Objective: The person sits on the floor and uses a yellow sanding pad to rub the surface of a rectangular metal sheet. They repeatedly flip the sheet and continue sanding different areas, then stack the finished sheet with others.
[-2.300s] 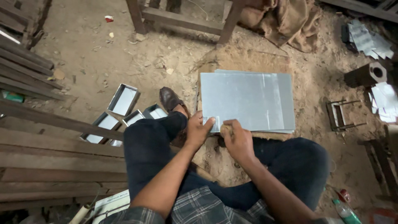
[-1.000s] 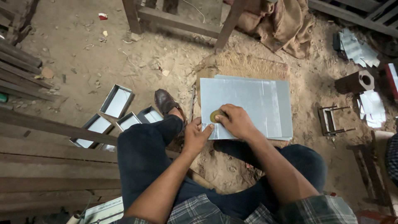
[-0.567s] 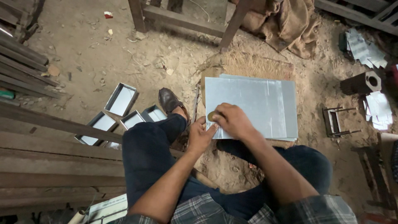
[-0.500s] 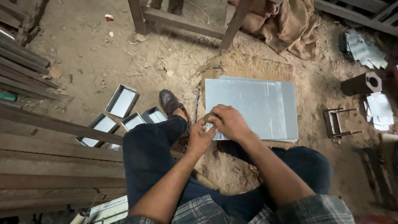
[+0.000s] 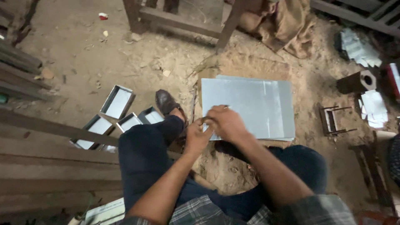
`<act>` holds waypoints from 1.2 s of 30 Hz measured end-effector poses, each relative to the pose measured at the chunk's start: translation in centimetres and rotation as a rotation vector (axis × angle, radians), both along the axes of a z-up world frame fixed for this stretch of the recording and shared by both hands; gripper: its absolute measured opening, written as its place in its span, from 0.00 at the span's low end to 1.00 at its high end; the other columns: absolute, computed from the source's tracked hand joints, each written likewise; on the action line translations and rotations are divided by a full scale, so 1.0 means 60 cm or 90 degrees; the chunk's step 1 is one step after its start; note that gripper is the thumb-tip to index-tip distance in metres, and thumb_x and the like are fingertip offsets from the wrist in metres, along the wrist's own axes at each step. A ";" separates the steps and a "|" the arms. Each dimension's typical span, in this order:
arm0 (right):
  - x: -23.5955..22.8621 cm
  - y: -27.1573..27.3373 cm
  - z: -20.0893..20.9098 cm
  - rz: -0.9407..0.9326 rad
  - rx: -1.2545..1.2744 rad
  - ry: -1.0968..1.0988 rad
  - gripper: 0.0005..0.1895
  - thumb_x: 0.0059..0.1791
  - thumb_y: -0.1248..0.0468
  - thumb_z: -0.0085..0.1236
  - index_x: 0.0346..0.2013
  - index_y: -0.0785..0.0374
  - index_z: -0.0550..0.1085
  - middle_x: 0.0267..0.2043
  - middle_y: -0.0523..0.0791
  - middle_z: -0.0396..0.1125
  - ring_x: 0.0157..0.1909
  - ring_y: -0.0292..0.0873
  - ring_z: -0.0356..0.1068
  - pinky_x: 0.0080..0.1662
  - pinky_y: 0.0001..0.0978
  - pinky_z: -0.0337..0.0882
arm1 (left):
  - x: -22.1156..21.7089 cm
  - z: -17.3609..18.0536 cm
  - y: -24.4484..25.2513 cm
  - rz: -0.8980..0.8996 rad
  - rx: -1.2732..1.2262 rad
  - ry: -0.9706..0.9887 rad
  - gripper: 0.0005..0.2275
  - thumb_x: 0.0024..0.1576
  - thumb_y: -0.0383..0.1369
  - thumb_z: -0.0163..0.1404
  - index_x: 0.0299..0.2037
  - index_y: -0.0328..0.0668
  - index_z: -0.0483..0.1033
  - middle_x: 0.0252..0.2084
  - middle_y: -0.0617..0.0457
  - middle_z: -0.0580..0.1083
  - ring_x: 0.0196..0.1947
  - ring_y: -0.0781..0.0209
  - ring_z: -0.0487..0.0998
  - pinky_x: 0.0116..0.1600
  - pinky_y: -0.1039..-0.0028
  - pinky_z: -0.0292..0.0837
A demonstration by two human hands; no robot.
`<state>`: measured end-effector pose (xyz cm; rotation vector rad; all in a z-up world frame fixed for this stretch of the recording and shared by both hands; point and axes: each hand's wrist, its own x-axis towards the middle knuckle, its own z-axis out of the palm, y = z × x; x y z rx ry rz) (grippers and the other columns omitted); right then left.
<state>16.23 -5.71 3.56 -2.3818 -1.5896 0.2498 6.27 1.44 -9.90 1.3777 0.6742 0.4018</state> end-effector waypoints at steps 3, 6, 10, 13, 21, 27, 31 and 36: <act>0.000 0.011 -0.011 0.025 0.022 0.009 0.08 0.49 0.57 0.57 0.37 0.57 0.77 0.39 0.44 0.72 0.46 0.50 0.72 0.47 0.42 0.73 | -0.007 0.001 0.005 -0.005 -0.043 -0.242 0.08 0.59 0.25 0.59 0.44 0.26 0.79 0.36 0.52 0.77 0.33 0.72 0.73 0.36 0.79 0.69; 0.022 -0.013 0.010 0.024 -0.015 0.022 0.08 0.49 0.56 0.57 0.37 0.55 0.78 0.38 0.43 0.72 0.44 0.47 0.72 0.46 0.42 0.73 | -0.006 -0.003 0.003 -0.023 -0.169 -0.180 0.09 0.56 0.27 0.56 0.44 0.31 0.78 0.32 0.57 0.80 0.28 0.74 0.76 0.31 0.79 0.71; 0.014 -0.011 0.019 0.014 -0.004 0.001 0.06 0.48 0.57 0.58 0.36 0.51 0.80 0.36 0.43 0.73 0.44 0.49 0.72 0.45 0.43 0.73 | -0.011 -0.024 0.003 -0.003 -0.080 -0.168 0.08 0.56 0.26 0.58 0.43 0.32 0.77 0.30 0.60 0.76 0.28 0.75 0.72 0.31 0.79 0.66; -0.004 0.010 -0.001 0.049 0.064 -0.013 0.08 0.46 0.56 0.60 0.35 0.55 0.78 0.38 0.42 0.73 0.45 0.47 0.72 0.46 0.40 0.74 | 0.000 -0.033 -0.002 0.002 0.055 -0.080 0.08 0.58 0.26 0.60 0.37 0.28 0.76 0.25 0.56 0.70 0.25 0.71 0.64 0.28 0.77 0.58; 0.018 -0.030 0.005 0.031 0.026 -0.039 0.05 0.47 0.59 0.60 0.34 0.55 0.79 0.37 0.42 0.73 0.43 0.48 0.73 0.46 0.41 0.73 | -0.008 -0.011 0.001 -0.020 -0.207 -0.224 0.08 0.55 0.26 0.55 0.44 0.35 0.76 0.36 0.58 0.79 0.32 0.74 0.77 0.36 0.82 0.72; -0.011 0.004 -0.017 0.046 0.082 -0.051 0.06 0.43 0.64 0.59 0.34 0.56 0.79 0.39 0.44 0.73 0.45 0.50 0.72 0.49 0.43 0.73 | -0.005 -0.026 0.004 0.017 0.004 -0.142 0.06 0.58 0.24 0.57 0.42 0.28 0.79 0.33 0.52 0.78 0.29 0.71 0.70 0.33 0.78 0.65; 0.007 -0.020 -0.001 0.062 0.053 -0.001 0.07 0.43 0.63 0.61 0.35 0.56 0.79 0.38 0.45 0.72 0.45 0.52 0.71 0.45 0.45 0.71 | -0.006 -0.030 0.001 -0.001 -0.064 -0.152 0.07 0.57 0.23 0.57 0.44 0.29 0.79 0.34 0.54 0.75 0.30 0.71 0.69 0.33 0.78 0.63; 0.004 -0.014 0.003 0.049 0.071 0.001 0.06 0.45 0.62 0.59 0.36 0.56 0.77 0.39 0.45 0.71 0.46 0.52 0.71 0.47 0.44 0.72 | -0.011 -0.023 0.000 -0.007 -0.139 -0.197 0.09 0.56 0.25 0.56 0.46 0.36 0.76 0.36 0.59 0.78 0.32 0.76 0.75 0.35 0.82 0.70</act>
